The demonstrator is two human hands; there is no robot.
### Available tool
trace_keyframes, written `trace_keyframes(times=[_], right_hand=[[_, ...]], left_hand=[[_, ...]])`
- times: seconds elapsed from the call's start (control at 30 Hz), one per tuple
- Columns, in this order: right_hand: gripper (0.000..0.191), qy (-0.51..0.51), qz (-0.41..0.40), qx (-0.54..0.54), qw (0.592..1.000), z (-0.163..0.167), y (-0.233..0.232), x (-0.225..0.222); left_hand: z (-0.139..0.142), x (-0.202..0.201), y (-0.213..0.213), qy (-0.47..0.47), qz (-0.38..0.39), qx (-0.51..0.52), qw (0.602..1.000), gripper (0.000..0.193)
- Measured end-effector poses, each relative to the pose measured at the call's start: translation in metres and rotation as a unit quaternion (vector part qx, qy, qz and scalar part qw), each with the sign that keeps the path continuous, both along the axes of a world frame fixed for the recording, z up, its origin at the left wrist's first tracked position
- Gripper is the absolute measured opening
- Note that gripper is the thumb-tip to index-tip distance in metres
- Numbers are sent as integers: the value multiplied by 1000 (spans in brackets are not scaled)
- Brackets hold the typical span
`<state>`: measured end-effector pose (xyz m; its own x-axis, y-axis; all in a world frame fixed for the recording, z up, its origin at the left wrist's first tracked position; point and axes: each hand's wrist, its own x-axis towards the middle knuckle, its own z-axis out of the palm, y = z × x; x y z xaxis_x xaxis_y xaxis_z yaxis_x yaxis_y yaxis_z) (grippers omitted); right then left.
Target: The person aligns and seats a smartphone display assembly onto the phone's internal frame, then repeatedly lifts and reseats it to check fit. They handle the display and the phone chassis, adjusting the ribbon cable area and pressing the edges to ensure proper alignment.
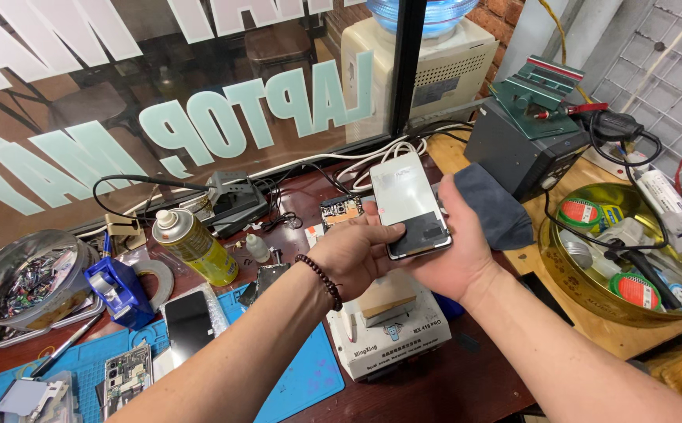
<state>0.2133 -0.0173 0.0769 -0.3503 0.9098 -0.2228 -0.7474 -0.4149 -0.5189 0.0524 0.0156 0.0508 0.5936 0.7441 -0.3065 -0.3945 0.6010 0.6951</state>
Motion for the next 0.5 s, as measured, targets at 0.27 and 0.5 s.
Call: trace_keyframes(times=[0.27, 0.5], right_hand=[[59, -52, -59, -19, 997, -10, 9, 18], [51, -149, -47, -44, 987, -20, 14, 34]], left_hand=[[14, -6, -8, 505, 105, 127, 847, 42], [8, -3, 15, 734, 6, 253, 631, 87]])
